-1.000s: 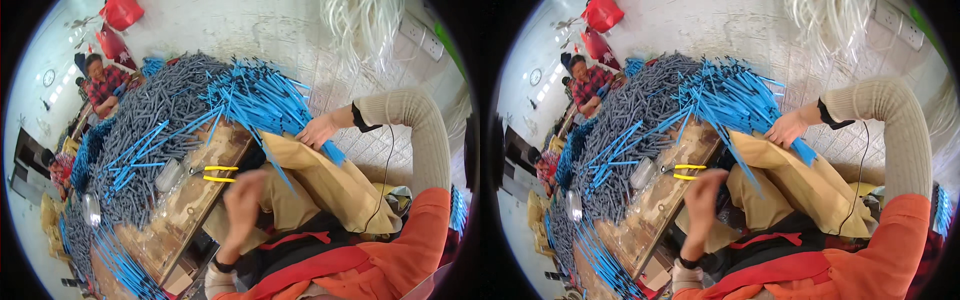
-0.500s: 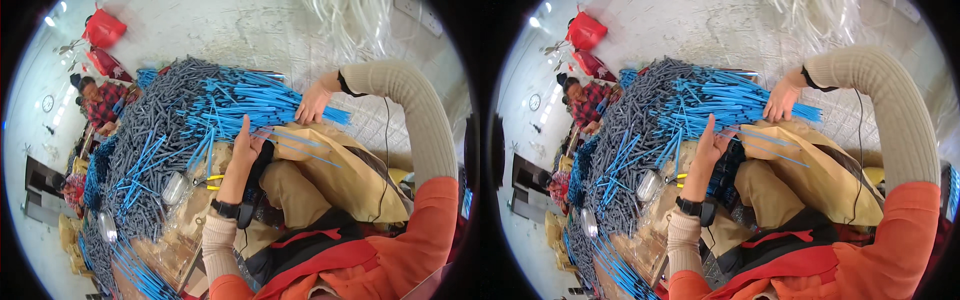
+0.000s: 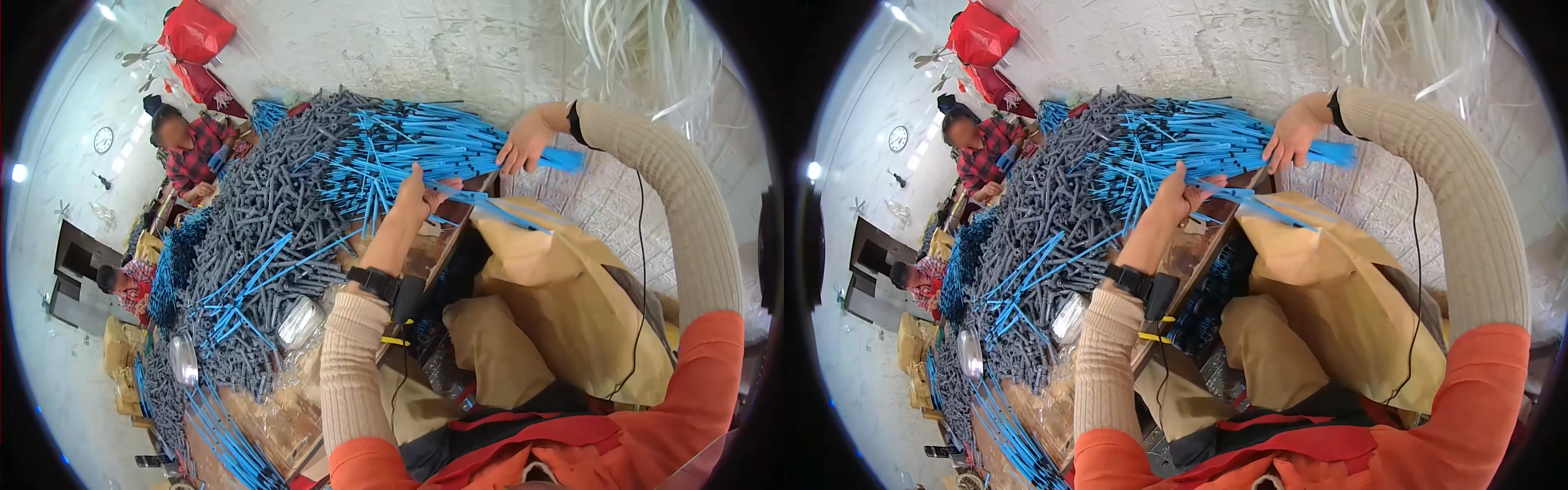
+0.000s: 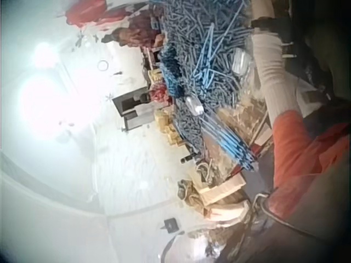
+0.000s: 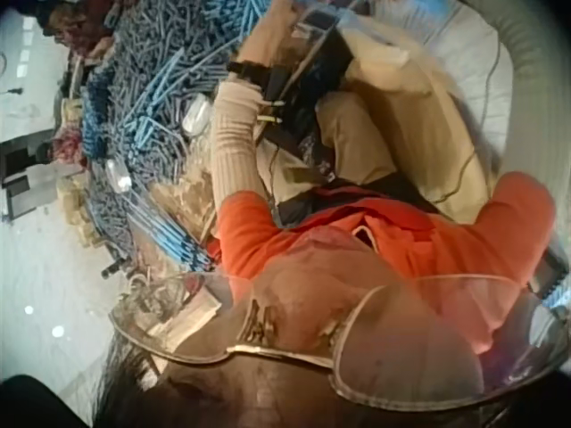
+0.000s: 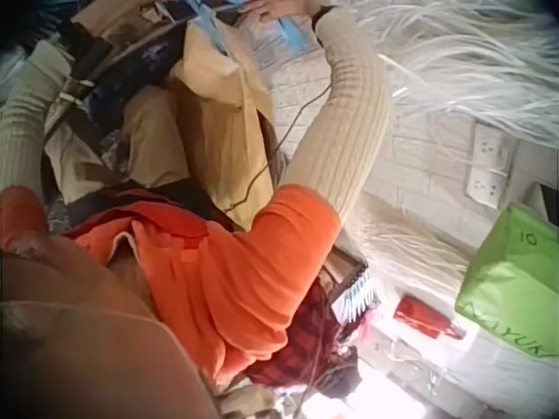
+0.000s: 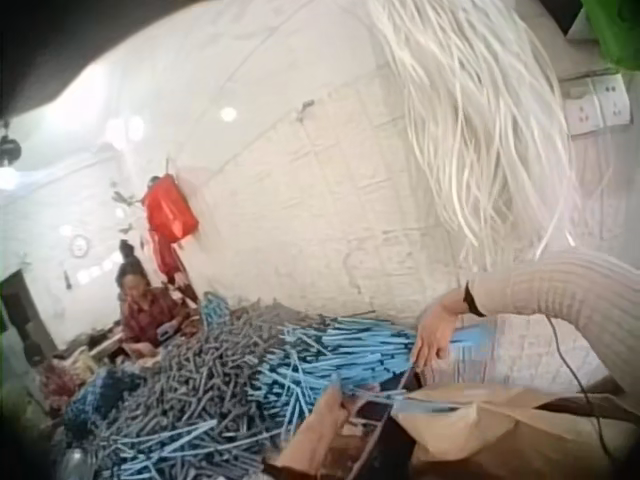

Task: Assembling bundles of blue plastic tubes and securing them with fasteners.

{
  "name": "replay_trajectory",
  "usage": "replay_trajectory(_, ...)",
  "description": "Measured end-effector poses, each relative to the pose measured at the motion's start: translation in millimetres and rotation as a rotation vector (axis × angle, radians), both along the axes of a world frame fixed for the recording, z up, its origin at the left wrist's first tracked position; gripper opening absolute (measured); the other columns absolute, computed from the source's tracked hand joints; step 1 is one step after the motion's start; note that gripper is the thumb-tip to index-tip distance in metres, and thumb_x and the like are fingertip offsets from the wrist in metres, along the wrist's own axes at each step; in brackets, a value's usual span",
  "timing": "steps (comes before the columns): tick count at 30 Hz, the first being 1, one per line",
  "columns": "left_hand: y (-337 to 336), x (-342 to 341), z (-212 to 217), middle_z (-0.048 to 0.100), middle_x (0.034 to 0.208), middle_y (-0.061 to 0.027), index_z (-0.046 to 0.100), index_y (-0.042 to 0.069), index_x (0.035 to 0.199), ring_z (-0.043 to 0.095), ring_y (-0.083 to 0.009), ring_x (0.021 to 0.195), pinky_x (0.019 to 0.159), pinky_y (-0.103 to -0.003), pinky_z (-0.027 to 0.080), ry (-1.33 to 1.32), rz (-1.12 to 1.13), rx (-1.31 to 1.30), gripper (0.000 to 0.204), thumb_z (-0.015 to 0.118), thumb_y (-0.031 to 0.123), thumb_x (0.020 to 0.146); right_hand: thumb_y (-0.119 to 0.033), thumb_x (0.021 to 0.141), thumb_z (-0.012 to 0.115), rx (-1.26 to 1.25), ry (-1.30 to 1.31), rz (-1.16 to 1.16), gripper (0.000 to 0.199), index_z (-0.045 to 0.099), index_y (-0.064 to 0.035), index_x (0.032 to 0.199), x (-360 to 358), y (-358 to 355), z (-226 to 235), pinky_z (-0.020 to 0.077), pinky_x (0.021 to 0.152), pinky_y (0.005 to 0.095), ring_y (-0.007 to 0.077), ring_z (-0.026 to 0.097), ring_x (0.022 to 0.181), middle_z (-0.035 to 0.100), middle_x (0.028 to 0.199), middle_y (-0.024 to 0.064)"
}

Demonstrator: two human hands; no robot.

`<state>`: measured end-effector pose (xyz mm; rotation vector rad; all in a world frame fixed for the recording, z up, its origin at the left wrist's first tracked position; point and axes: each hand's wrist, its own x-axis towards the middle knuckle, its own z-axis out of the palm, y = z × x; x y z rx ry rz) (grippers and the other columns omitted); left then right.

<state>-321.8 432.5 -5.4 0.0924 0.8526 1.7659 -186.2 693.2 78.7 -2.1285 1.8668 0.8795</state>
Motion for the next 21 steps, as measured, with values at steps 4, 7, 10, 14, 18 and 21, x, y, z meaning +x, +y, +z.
replay_trajectory(4, 26.1, -28.7, -2.9, 0.057, 0.112, -0.0344, 0.038, -0.011, 0.129, 0.063, -0.0491, 0.095, 0.083, -0.06, 0.056, 0.076, 0.105, -0.05, 0.062, 0.026, 0.045, 0.104, -0.019, 0.085, 0.052, -0.019, 0.038, -0.025, 0.006, 0.056, -0.0143, 0.088, -17.1, 4.6, -5.1, 0.0271, 0.115, 0.0435, 0.0267, 0.04, 0.134, 0.054, 0.126, 0.0109)
replay_trajectory(7, 26.0, -28.4, -8.7, 0.056, 0.112, -0.0352, 0.038, -0.009, 0.13, 0.063, -0.051, 0.094, 0.083, -0.062, 0.055, 0.081, 0.143, -0.084, 0.063, 0.027, 0.047, 0.103, -0.016, 0.086, 0.052, -0.014, 0.164, -0.062, 0.013, 0.057, -0.0127, 0.098, -5.0, 3.7, -11.0, 0.0306, 0.114, 0.0415, 0.0286, 0.04, 0.134, 0.051, 0.132, 0.0104)
replay_trajectory(10, 29.3, -20.9, -1.1, 0.055, 0.114, -0.0357, 0.039, -0.008, 0.131, 0.06, -0.0521, 0.099, 0.086, -0.065, 0.051, 0.061, 0.081, -0.128, 0.065, 0.029, 0.05, 0.102, -0.015, 0.086, 0.052, -0.291, 0.144, -0.34, 0.019, 0.057, -0.0117, 0.104, 26.7, 9.6, -4.6, 0.0323, 0.113, 0.0404, 0.0291, 0.04, 0.134, 0.048, 0.136, 0.0107)
replay_trajectory(14, 5.3, -25.4, 10.3, 0.055, 0.117, -0.0369, 0.04, -0.007, 0.132, 0.058, -0.0535, 0.104, 0.088, -0.068, 0.048, 0.113, -0.007, -0.227, 0.072, 0.034, 0.056, 0.099, -0.014, 0.087, 0.053, -0.496, 0.308, -0.537, 0.026, 0.057, -0.0107, 0.112, 70.6, -43.3, 8.3, 0.0394, 0.107, 0.0394, 0.0297, 0.039, 0.135, 0.046, 0.14, 0.0113)
replay_trajectory(18, -8.3, 0.8, 32.4, 0.055, 0.115, -0.0385, 0.041, -0.008, 0.132, 0.06, -0.053, 0.101, 0.086, -0.063, 0.051, 0.372, -0.182, -0.356, 0.083, 0.038, 0.065, 0.094, -0.016, 0.085, 0.055, -0.566, 0.298, -0.822, 0.022, 0.057, -0.0088, 0.106, 165.6, -135.8, -6.4, 0.0501, 0.087, 0.039, 0.0297, 0.053, 0.119, 0.055, 0.126, 0.0118)
replay_trajectory(21, -31.2, -8.9, 34.3, 0.055, 0.116, -0.0389, 0.04, -0.009, 0.132, 0.061, -0.0518, 0.1, 0.087, -0.06, 0.052, 0.488, -0.131, -0.465, 0.088, 0.039, 0.069, 0.092, -0.022, 0.082, 0.058, -0.678, 0.088, -0.761, 0.013, 0.051, -0.0109, 0.08, 237.4, -235.5, -16.4, 0.0471, 0.066, 0.0379, 0.0216, 0.058, 0.076, 0.055, 0.082, 0.0037)
